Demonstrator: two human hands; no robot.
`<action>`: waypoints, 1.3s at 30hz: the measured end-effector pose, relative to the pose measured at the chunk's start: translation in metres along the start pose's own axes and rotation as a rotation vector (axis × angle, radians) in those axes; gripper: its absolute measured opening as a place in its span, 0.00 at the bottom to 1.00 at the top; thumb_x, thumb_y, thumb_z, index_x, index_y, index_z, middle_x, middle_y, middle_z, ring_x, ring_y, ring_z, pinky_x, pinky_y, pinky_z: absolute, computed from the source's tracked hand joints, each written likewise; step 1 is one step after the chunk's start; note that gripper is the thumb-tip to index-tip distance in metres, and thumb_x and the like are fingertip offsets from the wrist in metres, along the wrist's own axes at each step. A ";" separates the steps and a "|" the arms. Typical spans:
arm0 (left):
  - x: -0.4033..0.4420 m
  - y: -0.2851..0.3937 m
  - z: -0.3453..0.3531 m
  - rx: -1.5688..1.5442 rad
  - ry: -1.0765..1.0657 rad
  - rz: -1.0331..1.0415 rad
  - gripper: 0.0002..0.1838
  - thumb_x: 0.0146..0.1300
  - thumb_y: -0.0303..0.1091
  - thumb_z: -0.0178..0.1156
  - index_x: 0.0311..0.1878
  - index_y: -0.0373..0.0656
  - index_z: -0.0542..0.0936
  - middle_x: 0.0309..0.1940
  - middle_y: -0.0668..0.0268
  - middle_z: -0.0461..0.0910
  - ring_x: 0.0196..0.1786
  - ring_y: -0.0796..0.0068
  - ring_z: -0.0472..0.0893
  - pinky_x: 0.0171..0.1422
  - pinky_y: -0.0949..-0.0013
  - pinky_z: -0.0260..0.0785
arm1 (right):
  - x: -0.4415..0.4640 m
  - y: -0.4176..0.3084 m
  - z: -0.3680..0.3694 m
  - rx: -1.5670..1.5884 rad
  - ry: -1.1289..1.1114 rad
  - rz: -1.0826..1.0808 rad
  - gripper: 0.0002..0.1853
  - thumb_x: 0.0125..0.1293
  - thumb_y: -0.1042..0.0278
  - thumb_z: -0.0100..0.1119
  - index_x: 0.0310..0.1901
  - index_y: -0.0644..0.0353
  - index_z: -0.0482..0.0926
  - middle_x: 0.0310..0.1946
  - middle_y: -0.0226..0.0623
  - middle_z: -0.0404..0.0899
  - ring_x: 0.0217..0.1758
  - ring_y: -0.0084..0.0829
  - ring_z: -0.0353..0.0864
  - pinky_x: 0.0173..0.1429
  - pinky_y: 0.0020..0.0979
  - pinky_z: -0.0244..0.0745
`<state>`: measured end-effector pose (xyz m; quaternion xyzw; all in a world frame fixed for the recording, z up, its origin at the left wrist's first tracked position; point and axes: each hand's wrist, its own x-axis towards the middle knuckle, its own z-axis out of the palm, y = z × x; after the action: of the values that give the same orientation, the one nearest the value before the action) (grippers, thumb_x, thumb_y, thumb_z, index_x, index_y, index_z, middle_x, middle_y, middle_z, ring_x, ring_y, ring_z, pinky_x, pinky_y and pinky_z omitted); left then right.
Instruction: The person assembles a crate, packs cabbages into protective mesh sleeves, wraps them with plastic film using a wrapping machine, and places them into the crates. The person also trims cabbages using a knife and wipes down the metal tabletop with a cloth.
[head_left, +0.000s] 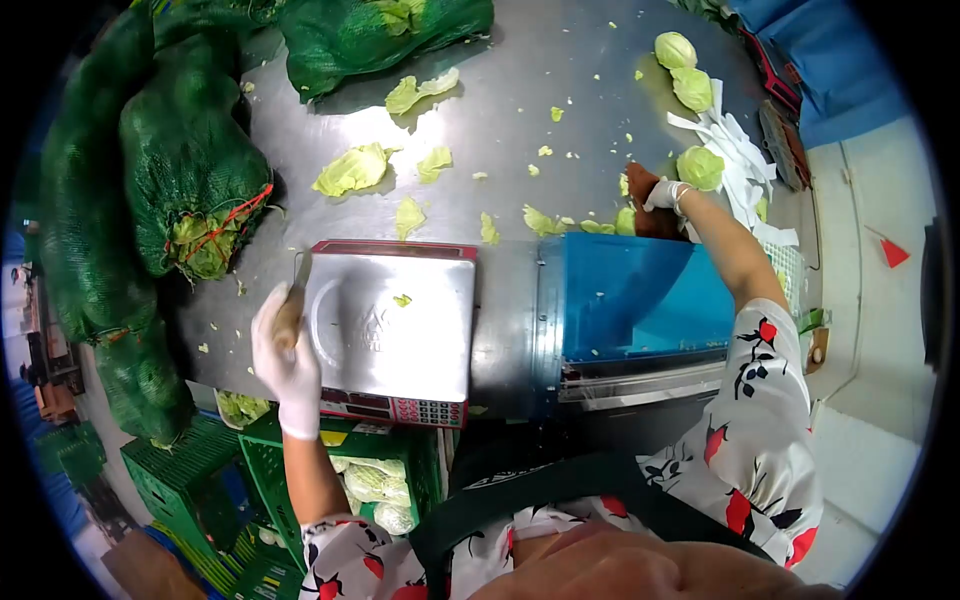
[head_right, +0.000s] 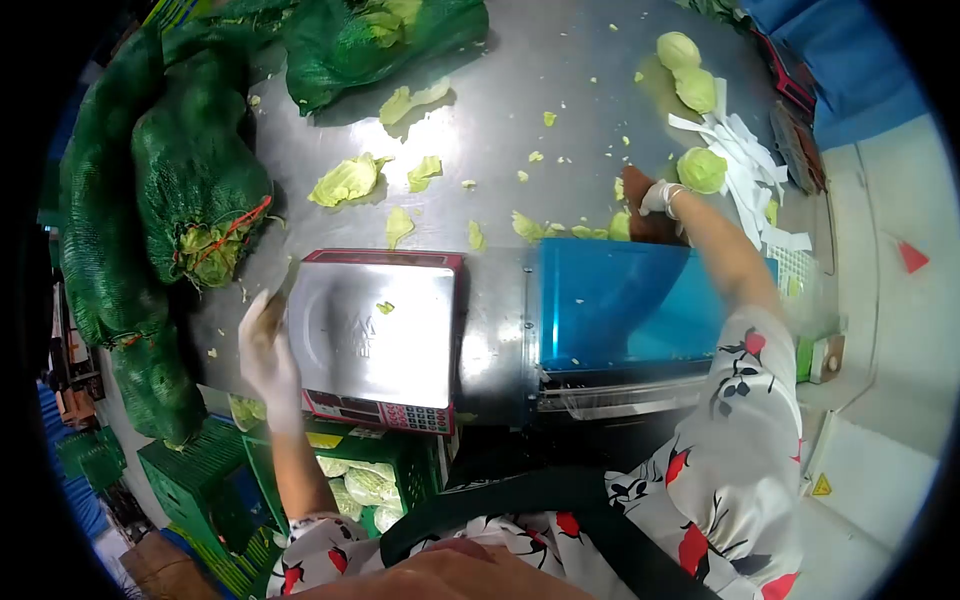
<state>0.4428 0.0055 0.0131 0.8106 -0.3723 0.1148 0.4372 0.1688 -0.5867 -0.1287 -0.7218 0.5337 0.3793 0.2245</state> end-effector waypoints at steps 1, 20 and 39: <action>-0.008 -0.004 -0.015 0.081 -0.023 -0.031 0.23 0.58 0.12 0.60 0.58 0.34 0.76 0.55 0.52 0.80 0.57 0.57 0.81 0.65 0.62 0.70 | -0.016 -0.019 0.001 0.100 -0.078 0.040 0.44 0.57 0.63 0.68 0.73 0.64 0.58 0.72 0.54 0.60 0.67 0.55 0.70 0.55 0.55 0.81; -0.030 -0.033 -0.059 0.277 0.096 0.002 0.17 0.61 0.19 0.64 0.53 0.30 0.77 0.53 0.49 0.82 0.52 0.53 0.82 0.61 0.58 0.72 | -0.148 -0.264 -0.078 0.962 0.139 -0.902 0.28 0.62 0.60 0.65 0.59 0.69 0.75 0.49 0.40 0.82 0.50 0.27 0.81 0.54 0.29 0.77; -0.047 -0.043 -0.047 0.230 0.071 -0.104 0.21 0.62 0.20 0.62 0.58 0.23 0.73 0.48 0.54 0.81 0.48 0.67 0.81 0.60 0.68 0.73 | 0.009 -0.363 -0.001 0.004 0.741 -0.320 0.35 0.61 0.38 0.60 0.63 0.53 0.70 0.58 0.61 0.73 0.65 0.56 0.74 0.63 0.49 0.74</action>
<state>0.4464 0.0811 -0.0102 0.8690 -0.2986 0.1626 0.3595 0.5122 -0.4729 -0.1647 -0.8833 0.4599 0.0527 0.0746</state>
